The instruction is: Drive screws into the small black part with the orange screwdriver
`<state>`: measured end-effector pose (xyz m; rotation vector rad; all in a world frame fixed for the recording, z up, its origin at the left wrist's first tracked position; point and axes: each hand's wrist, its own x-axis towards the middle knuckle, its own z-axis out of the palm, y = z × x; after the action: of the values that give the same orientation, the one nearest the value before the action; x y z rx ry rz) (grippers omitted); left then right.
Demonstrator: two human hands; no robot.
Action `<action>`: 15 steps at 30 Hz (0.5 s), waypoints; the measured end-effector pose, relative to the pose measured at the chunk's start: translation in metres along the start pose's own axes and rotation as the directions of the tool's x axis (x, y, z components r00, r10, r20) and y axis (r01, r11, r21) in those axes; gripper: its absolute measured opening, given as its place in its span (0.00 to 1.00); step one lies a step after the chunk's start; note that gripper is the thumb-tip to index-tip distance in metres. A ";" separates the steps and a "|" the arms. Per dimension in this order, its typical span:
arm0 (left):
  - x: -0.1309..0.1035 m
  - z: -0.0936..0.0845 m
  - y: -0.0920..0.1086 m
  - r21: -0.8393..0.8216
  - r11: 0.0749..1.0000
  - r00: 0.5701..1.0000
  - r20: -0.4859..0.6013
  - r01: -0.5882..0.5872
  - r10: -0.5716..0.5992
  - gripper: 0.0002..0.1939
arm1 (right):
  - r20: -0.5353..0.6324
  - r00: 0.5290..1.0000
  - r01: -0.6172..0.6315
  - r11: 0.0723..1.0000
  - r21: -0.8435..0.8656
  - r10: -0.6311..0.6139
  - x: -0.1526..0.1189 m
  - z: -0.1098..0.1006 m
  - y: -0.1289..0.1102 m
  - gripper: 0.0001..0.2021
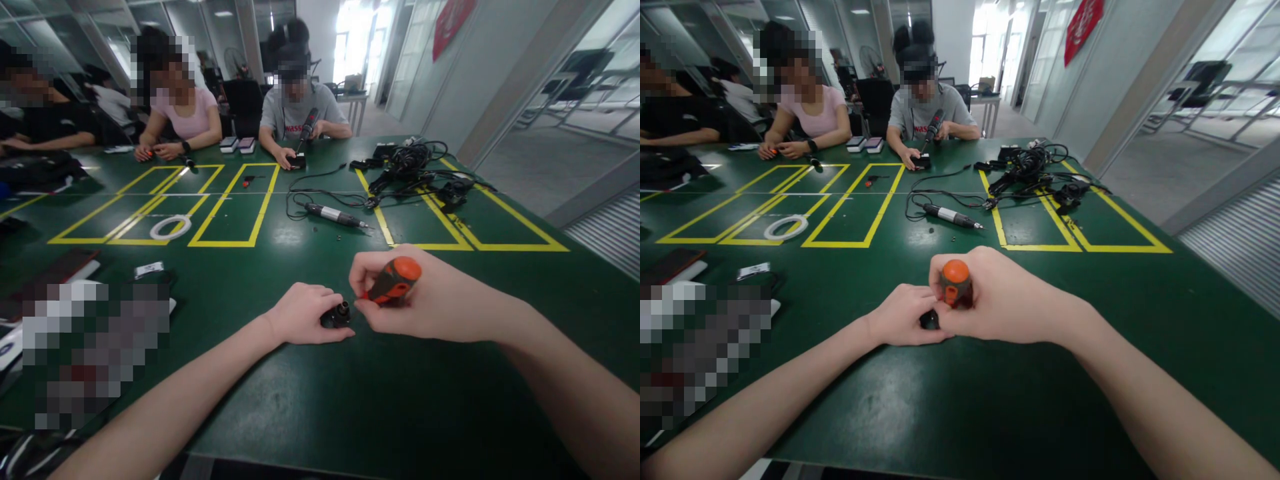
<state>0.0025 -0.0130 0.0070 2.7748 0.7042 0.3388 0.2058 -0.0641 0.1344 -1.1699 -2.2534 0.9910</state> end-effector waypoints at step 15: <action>0.001 0.000 0.002 0.031 0.999 1.000 0.024 0.019 -0.019 0.22 | 0.005 1.000 -0.012 0.999 0.044 0.012 0.004 0.004 0.006 0.07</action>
<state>0.0046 -0.0139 0.0077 2.7944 0.7355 0.2929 0.2043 -0.0596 0.1276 -1.1650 -2.2196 1.0434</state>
